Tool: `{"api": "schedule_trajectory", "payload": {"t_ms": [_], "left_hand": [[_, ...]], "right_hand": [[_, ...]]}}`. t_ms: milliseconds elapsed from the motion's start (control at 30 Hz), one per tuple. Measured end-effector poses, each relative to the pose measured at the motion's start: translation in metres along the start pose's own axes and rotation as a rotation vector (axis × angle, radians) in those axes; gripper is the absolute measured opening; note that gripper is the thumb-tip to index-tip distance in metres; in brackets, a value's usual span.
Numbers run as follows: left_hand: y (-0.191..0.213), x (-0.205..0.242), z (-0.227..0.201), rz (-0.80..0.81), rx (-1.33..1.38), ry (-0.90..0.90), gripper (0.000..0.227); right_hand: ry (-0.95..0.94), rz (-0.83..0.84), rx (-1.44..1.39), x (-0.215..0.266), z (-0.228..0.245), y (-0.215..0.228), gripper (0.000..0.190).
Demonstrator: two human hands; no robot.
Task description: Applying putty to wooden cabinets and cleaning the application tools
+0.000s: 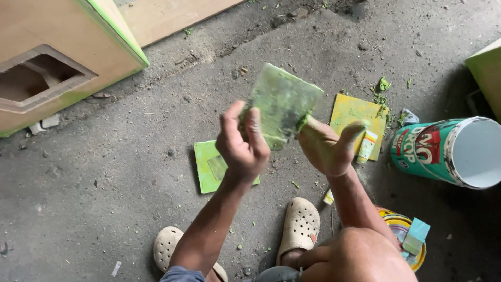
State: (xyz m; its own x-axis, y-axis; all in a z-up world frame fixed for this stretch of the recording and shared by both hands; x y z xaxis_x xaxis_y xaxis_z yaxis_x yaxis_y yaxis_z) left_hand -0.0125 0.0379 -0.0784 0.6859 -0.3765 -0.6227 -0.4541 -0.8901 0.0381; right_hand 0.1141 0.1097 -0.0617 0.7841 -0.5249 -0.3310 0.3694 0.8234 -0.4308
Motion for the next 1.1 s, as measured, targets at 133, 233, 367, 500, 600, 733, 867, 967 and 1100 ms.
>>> {"api": "schedule_trajectory", "payload": {"t_ms": [133,233,367,500,600,733,867,967,1100], "left_hand": [[-0.002,0.003,-0.015,0.023,0.063,0.062,0.015],[0.001,-0.002,-0.013,0.007,0.086,0.137,0.015],[0.020,-0.013,0.001,-0.113,0.052,0.280,0.018],[0.033,-0.025,-0.007,-0.113,-0.031,0.269,0.018],[0.038,-0.028,-0.018,-0.113,-0.069,0.270,0.017],[0.023,-0.024,-0.009,-0.047,-0.098,0.264,0.018],[0.015,-0.014,-0.009,-0.020,-0.124,0.228,0.019],[0.009,-0.005,-0.007,-0.019,-0.179,0.185,0.019],[0.011,-0.002,-0.009,0.001,-0.216,0.112,0.019]], "right_hand": [[-0.028,-0.106,0.036,0.006,-0.006,0.001,0.116],[-0.071,-0.141,0.077,-0.002,-0.007,0.002,0.112],[-0.085,-0.394,0.778,-0.010,0.003,0.010,0.078],[0.065,-0.471,1.684,0.012,-0.013,0.049,0.074],[0.002,-0.457,1.771,0.021,-0.016,0.044,0.073],[0.045,-0.404,1.777,0.018,-0.016,0.041,0.076],[-0.004,-0.439,1.691,0.023,-0.020,0.040,0.084],[0.054,-0.464,1.607,0.021,-0.010,0.031,0.083],[0.116,-0.440,1.433,0.019,-0.006,0.022,0.070]]}}
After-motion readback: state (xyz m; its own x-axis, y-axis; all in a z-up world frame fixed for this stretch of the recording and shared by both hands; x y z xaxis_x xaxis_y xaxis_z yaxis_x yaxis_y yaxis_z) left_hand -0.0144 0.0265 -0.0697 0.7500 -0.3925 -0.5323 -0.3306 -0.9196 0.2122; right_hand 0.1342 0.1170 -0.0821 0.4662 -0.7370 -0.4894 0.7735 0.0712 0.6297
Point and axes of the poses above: each hand's wrist, its own x-axis away from the middle knuckle, its own y-axis out of the back of the hand, z = x × y, the point moved 2 cm from there along -x, towards the middle knuckle, and after that the axes turned 1 degree about z, right-handed, at the moved point
